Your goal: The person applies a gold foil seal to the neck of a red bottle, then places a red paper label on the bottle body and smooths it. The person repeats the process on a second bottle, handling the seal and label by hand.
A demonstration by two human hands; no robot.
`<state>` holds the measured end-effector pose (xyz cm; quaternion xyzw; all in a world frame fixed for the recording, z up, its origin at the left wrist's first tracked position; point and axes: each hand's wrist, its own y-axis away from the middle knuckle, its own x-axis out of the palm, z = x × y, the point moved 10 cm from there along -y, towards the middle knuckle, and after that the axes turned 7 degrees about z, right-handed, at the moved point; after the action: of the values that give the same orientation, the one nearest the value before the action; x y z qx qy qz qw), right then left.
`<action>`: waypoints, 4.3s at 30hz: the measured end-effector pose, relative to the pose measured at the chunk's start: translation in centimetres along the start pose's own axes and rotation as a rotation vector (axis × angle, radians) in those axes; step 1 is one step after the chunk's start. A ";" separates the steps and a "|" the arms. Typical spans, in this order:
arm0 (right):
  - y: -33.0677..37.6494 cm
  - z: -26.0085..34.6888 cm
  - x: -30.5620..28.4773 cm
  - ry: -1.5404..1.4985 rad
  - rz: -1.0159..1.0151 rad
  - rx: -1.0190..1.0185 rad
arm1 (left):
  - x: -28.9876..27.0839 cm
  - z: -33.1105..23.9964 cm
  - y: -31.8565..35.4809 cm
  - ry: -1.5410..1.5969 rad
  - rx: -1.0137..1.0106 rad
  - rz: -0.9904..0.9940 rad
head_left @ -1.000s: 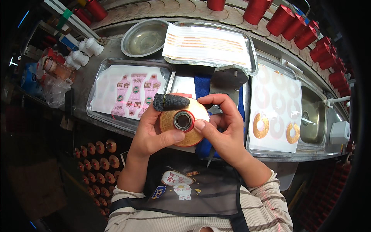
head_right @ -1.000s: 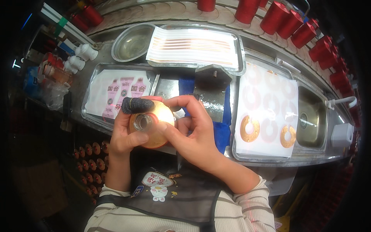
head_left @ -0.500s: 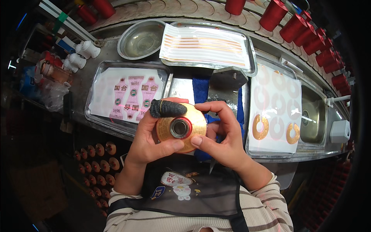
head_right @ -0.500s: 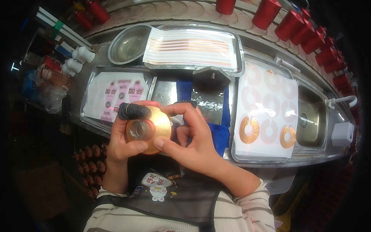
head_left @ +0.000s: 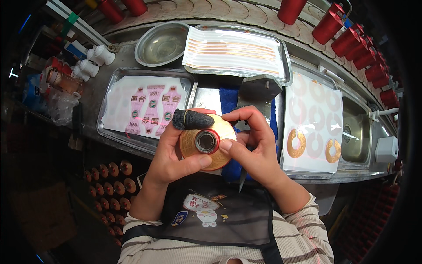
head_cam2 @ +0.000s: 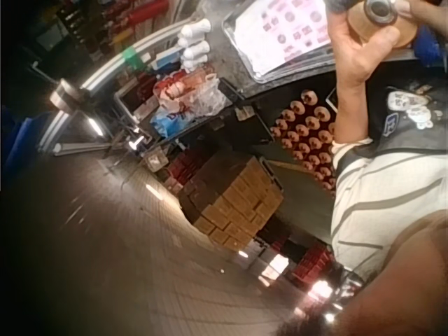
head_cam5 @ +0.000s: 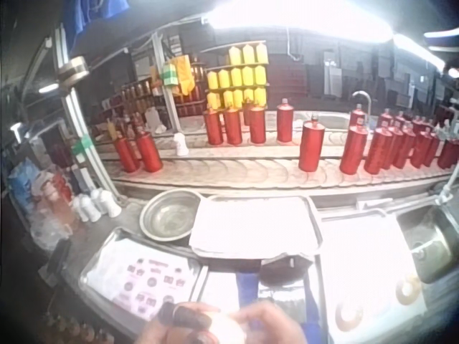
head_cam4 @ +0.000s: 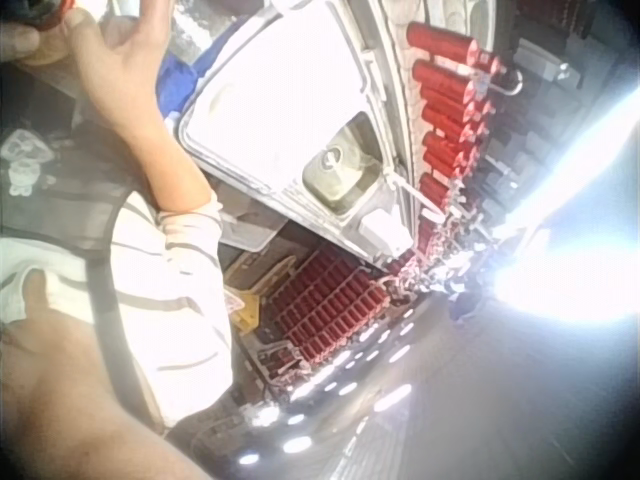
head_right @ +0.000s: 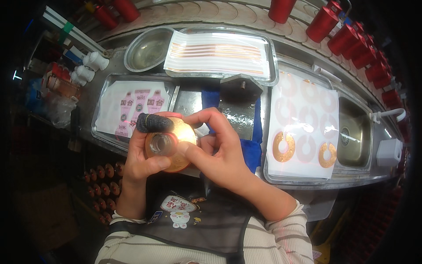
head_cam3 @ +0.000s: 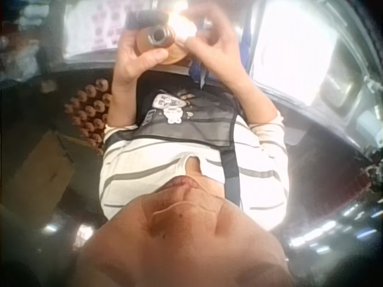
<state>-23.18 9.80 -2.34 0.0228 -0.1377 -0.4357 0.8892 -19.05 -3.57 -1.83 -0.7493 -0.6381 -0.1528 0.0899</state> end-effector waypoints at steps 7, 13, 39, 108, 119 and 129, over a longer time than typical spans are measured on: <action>0.0 -0.1 0.1 -0.037 -0.005 -0.046 | 0.4 -0.6 0.0 0.041 0.096 0.105; -1.3 -1.4 -4.8 -0.362 -0.244 -0.001 | 0.4 -0.9 0.3 0.010 0.153 0.097; 2.2 8.0 -1.9 0.594 -0.303 -0.353 | 1.1 0.3 1.1 0.193 0.079 0.143; 3.5 9.2 5.1 0.958 -0.087 -0.643 | 1.1 2.9 0.8 -0.680 0.394 -0.259; 4.4 8.5 4.7 0.930 -0.127 -0.657 | -0.1 3.2 1.7 -0.568 0.395 -0.305; 4.6 8.2 5.0 0.929 -0.140 -0.625 | -0.4 2.6 2.0 -0.713 0.771 -0.213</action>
<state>-18.96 9.41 7.42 -0.0432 0.4056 -0.4578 0.7899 -16.82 -3.45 -4.30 -0.5984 -0.7115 0.3482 0.1203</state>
